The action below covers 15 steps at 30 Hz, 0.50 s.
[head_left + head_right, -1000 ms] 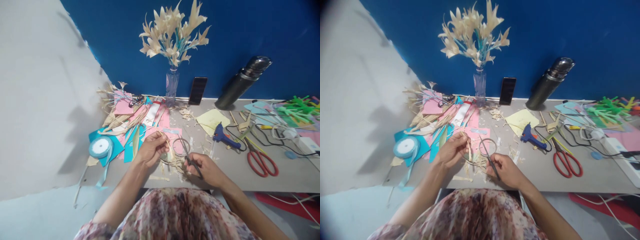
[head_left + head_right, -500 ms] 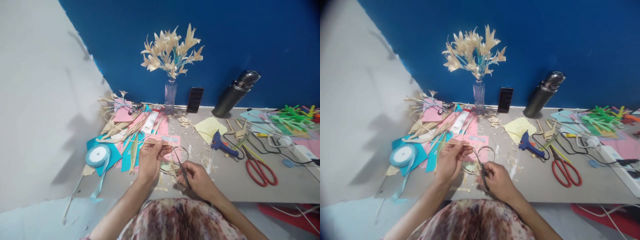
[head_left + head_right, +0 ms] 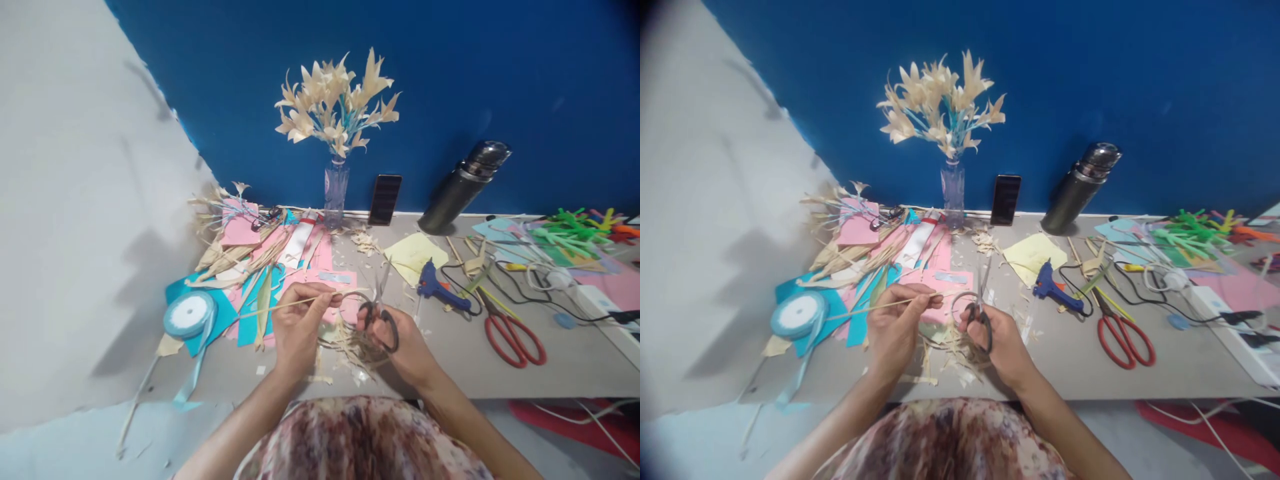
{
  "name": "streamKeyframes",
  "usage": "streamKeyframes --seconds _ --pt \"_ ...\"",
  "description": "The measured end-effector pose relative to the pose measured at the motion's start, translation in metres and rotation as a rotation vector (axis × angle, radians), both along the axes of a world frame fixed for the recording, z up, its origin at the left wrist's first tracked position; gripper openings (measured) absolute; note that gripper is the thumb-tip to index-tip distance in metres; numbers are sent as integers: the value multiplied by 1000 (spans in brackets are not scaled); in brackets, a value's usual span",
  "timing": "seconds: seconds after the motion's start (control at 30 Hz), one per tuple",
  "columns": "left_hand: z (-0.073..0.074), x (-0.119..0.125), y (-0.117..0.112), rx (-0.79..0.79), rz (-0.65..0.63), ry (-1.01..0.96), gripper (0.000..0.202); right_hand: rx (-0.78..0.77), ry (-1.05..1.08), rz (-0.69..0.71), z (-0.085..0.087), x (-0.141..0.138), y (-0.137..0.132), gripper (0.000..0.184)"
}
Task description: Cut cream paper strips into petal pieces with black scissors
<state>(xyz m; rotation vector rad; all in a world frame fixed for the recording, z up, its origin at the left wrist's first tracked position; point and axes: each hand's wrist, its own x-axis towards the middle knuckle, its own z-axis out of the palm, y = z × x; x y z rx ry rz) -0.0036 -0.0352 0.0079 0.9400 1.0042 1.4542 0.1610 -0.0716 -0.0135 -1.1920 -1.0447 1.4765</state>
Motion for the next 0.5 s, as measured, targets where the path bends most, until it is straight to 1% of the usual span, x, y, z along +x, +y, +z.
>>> streamKeyframes --seconds 0.07,0.13,0.2,0.27,0.33,0.4,0.47,0.5 --pt "1 2 -4 99 31 89 14 28 114 -77 7 -4 9 42" --pt "3 4 -7 168 43 138 12 17 211 -155 14 -9 18 33" --pt "4 6 -10 200 44 160 13 26 255 -241 19 -14 25 25" --pt "4 5 -11 192 4 139 13 58 240 -294 21 -17 28 21" --pt "1 2 -12 158 -87 58 13 85 193 -315 21 -17 29 18" --pt "-3 -5 -11 91 -216 -25 13 108 151 -335 21 -14 29 17" --pt "-8 -16 -7 -22 -374 -19 15 126 119 -327 22 -8 28 16" --pt "-10 -23 -3 -94 -445 37 18 129 99 -310 23 -4 28 15"
